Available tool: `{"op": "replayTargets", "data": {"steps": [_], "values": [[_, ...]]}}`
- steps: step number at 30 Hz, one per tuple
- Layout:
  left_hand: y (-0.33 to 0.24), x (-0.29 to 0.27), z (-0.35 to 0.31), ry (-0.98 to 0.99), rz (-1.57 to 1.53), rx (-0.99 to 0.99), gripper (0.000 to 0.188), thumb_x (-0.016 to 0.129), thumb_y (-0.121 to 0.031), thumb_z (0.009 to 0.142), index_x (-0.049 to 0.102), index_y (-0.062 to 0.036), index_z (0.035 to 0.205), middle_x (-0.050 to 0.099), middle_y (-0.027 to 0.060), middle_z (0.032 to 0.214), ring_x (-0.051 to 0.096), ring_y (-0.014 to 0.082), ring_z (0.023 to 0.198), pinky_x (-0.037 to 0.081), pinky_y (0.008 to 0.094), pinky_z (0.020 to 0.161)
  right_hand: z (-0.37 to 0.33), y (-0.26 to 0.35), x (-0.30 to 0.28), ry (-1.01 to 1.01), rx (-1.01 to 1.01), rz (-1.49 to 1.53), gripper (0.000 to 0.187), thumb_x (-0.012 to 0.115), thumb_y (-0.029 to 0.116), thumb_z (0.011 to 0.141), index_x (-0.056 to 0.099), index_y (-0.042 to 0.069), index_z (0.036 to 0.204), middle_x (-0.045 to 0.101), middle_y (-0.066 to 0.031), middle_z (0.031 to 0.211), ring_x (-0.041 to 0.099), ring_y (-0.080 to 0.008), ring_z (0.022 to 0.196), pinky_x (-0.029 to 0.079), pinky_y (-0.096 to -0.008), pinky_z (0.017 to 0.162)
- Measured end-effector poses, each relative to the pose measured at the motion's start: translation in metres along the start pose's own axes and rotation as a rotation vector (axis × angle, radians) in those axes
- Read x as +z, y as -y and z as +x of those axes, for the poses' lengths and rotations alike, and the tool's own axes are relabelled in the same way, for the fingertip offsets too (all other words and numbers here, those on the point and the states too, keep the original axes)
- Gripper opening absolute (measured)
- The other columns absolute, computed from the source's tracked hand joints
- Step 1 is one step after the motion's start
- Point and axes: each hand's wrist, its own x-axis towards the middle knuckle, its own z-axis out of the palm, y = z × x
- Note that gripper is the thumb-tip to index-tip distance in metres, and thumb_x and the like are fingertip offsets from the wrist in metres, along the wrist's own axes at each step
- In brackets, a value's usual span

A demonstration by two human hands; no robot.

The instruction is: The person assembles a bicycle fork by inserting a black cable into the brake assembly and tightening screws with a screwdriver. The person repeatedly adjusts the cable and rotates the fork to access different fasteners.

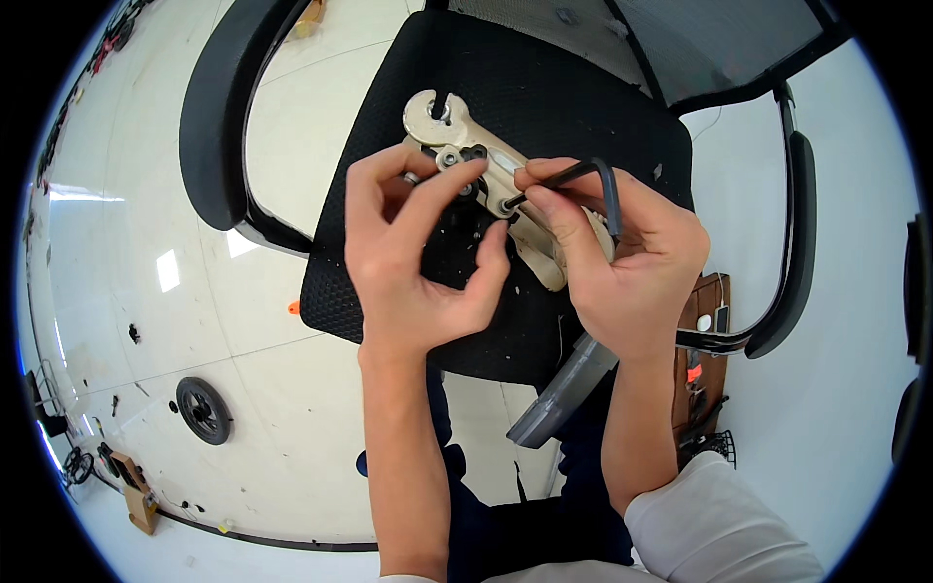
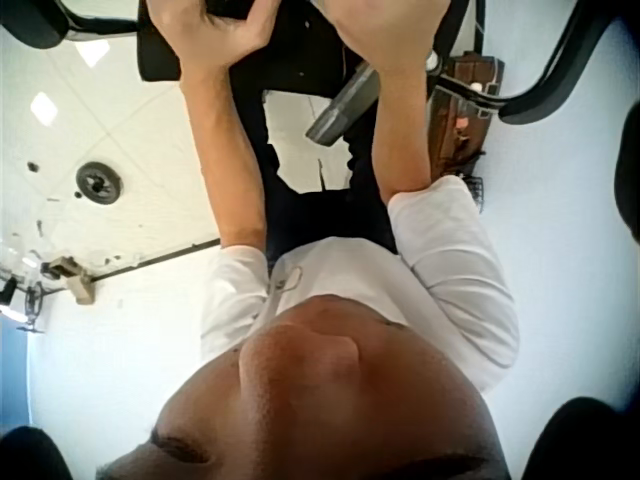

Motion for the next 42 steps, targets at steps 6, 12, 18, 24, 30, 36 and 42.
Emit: {"op": "replayTargets", "data": {"steps": [6,12,18,24,30,36,42], "values": [[0.0,0.017,-0.004,0.089,0.106,0.042,0.025,0.075,-0.004,0.067,0.075,-0.0072,0.091,0.067,0.0032,0.101,0.054,0.0252,0.099,0.038,0.0375,0.087,0.004,-0.004,-0.002,0.093,-0.041,0.037,0.017,0.067,-0.006,0.083,0.071,-0.004,0.1,0.074,-0.0118,0.091,0.072,-0.0166,0.082,0.057,-0.0267,0.075],[-0.004,0.024,-0.007,0.011,0.116,-0.04,0.014,0.081,-0.009,0.068,0.077,-0.0105,0.082,0.069,-0.0029,0.084,0.057,0.0213,0.098,0.037,0.0351,0.084,0.007,-0.007,-0.02,0.087,0.291,0.847,0.054,0.055,0.018,0.094,0.041,-0.012,0.137,0.051,-0.0288,0.133,0.054,-0.0332,0.124,0.043,-0.0419,0.105],[-0.009,0.023,-0.005,0.007,0.128,-0.099,0.015,0.081,-0.007,0.069,0.079,-0.0104,0.084,0.069,-0.0024,0.081,0.057,0.0213,0.098,0.04,0.0332,0.085,0.012,-0.004,-0.036,-0.042,0.67,1.759,0.077,0.033,0.049,0.1,0.028,-0.014,0.144,0.031,-0.0326,0.15,0.029,-0.0403,0.143,0.024,-0.0501,0.119],[-0.009,0.027,-0.006,0.012,0.133,-0.109,0.016,0.081,-0.007,0.069,0.079,-0.0103,0.084,0.069,-0.0027,0.08,0.058,0.0206,0.098,0.042,0.0317,0.085,0.011,-0.006,-0.034,-0.058,0.664,1.731,0.078,0.03,0.052,0.101,0.029,-0.014,0.143,0.032,-0.0332,0.149,0.03,-0.0407,0.142,0.023,-0.0498,0.12],[-0.011,0.028,-0.006,-0.039,0.133,-0.093,0.018,0.082,-0.004,0.066,0.079,-0.0101,0.083,0.069,-0.0024,0.079,0.058,0.0214,0.098,0.048,0.0305,0.081,0.013,0.003,-0.029,0.059,0.574,1.462,0.074,0.024,0.051,0.103,0.032,-0.012,0.143,0.034,-0.0317,0.148,0.03,-0.0418,0.142,0.025,-0.0506,0.118],[-0.012,0.035,-0.008,-0.096,0.106,-0.085,0.019,0.081,-0.002,0.065,0.078,-0.0093,0.082,0.069,-0.0018,0.079,0.059,0.0226,0.099,0.049,0.0312,0.08,0.0,0.011,0.008,-0.104,0.126,0.639,0.018,0.06,0.014,0.099,0.062,-0.004,0.101,0.065,-0.0057,0.091,0.058,-0.0048,0.086,0.048,-0.0198,0.077],[-0.008,0.032,-0.002,-0.096,-0.011,-0.067,0.029,0.08,-0.001,0.056,0.075,-0.0086,0.083,0.067,0.0009,0.092,0.057,0.0221,0.092,0.049,0.0313,0.076,0.019,0.001,0.017,0.019,0.095,0.898,0.034,0.053,0.026,0.103,0.056,0.002,0.079,0.05,0.0019,0.069,0.041,-0.0031,0.064,0.032,-0.0209,0.054]]}}
